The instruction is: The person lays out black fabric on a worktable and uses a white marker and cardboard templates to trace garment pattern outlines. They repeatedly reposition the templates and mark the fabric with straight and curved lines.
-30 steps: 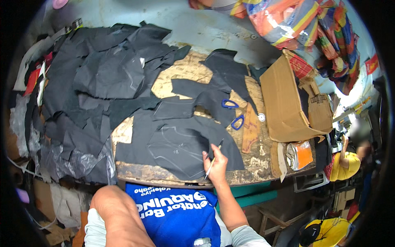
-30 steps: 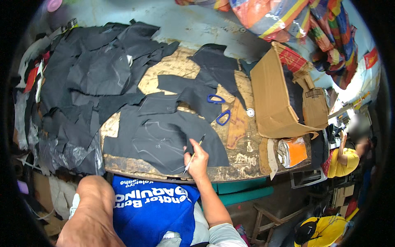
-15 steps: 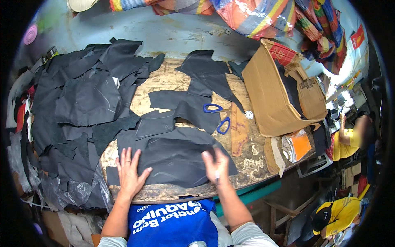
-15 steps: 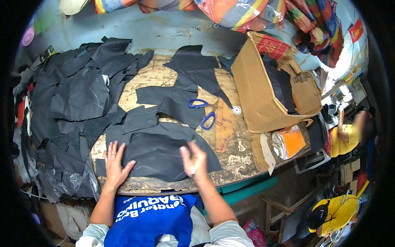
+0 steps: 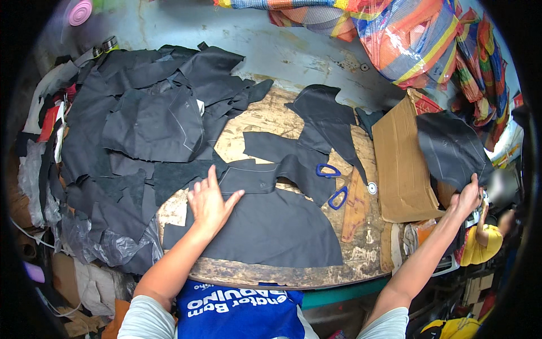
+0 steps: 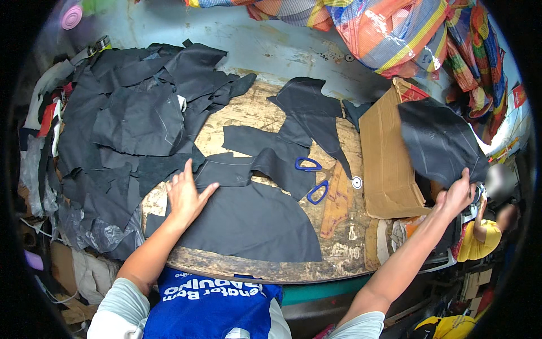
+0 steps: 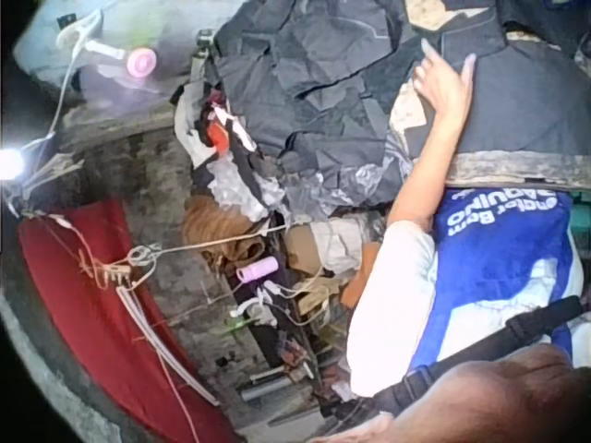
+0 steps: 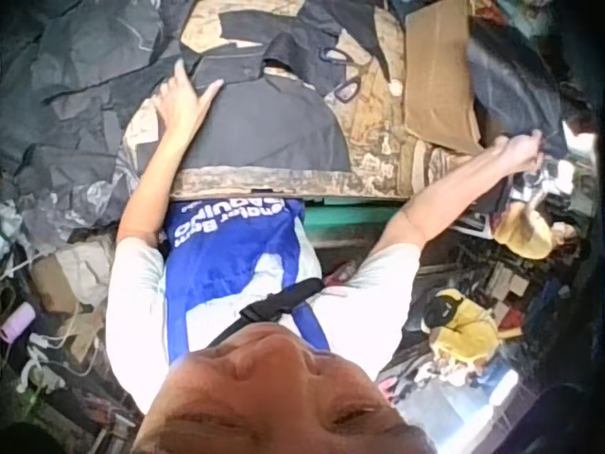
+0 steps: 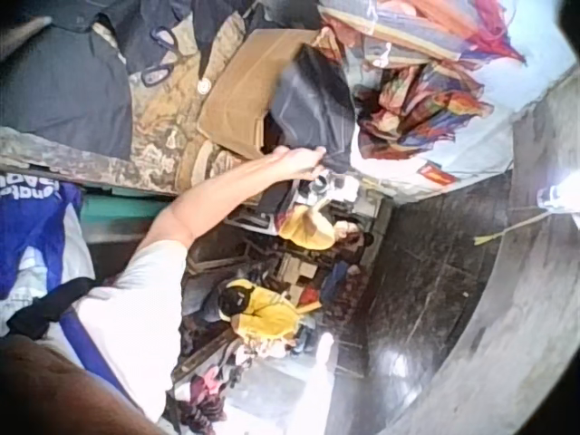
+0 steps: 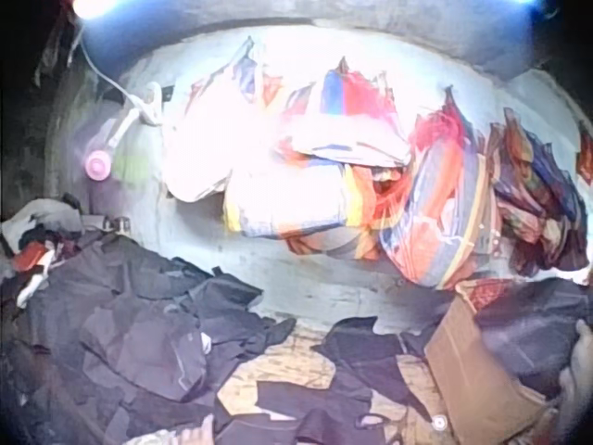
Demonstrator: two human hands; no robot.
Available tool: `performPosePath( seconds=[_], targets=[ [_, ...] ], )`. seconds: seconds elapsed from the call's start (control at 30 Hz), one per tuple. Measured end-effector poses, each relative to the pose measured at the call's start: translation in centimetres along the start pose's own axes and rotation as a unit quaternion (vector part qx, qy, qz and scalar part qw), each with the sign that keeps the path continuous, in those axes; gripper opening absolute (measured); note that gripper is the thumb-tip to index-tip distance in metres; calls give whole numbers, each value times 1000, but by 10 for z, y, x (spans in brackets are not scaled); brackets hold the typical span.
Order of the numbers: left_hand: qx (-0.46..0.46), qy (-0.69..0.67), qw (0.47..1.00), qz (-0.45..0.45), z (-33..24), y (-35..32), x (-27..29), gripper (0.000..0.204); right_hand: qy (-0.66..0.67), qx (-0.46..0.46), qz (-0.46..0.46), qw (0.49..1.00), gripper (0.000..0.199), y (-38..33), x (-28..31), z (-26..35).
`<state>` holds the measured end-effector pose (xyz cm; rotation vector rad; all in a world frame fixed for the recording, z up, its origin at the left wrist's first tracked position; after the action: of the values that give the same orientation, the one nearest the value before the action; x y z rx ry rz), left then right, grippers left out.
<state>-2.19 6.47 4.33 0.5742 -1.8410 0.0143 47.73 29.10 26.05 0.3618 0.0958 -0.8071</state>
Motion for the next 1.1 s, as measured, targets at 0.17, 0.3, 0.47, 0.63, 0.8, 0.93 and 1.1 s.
performPosePath(
  seconds=[0.17, 0.3, 0.47, 0.63, 0.8, 0.93, 1.1],
  targets=[
    [27, -183, 979, -91, 7, 27, -23, 61, -340, -6, -93, 936, 28, 64, 15, -53],
    [18, -378, 905, -194, 44, -3, -3, 68, -232, -35, 16, 972, 23, 76, 14, -96],
    [128, -463, 857, -186, 98, -31, 12, 66, -244, 147, -55, 957, 23, 83, 18, -93],
    [204, -578, 771, -170, 111, -27, 12, 61, -281, 130, -99, 946, 22, 78, 14, -90],
    [152, -630, 760, -47, 88, -22, 38, 62, -229, -48, -20, 972, 10, 68, 2, -93],
    [100, -685, 721, -26, 51, -3, 74, 63, -110, 6, -35, 993, 10, 58, 0, -87],
    [28, -787, 615, 36, -11, 38, 141, 62, -91, -129, 16, 987, 11, 54, -1, -91]
  ],
)
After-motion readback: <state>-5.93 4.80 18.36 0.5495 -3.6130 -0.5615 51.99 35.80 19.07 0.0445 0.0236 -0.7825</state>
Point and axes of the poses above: each hand's wrist, its own y-axis towards the middle knuckle, its own x-axis out of the back of the hand, z = x × y, the point moved 2 cm from there along y, towards the middle knuckle, and after that the axes turned 14 degrees about -x, right-handed, at the moved point
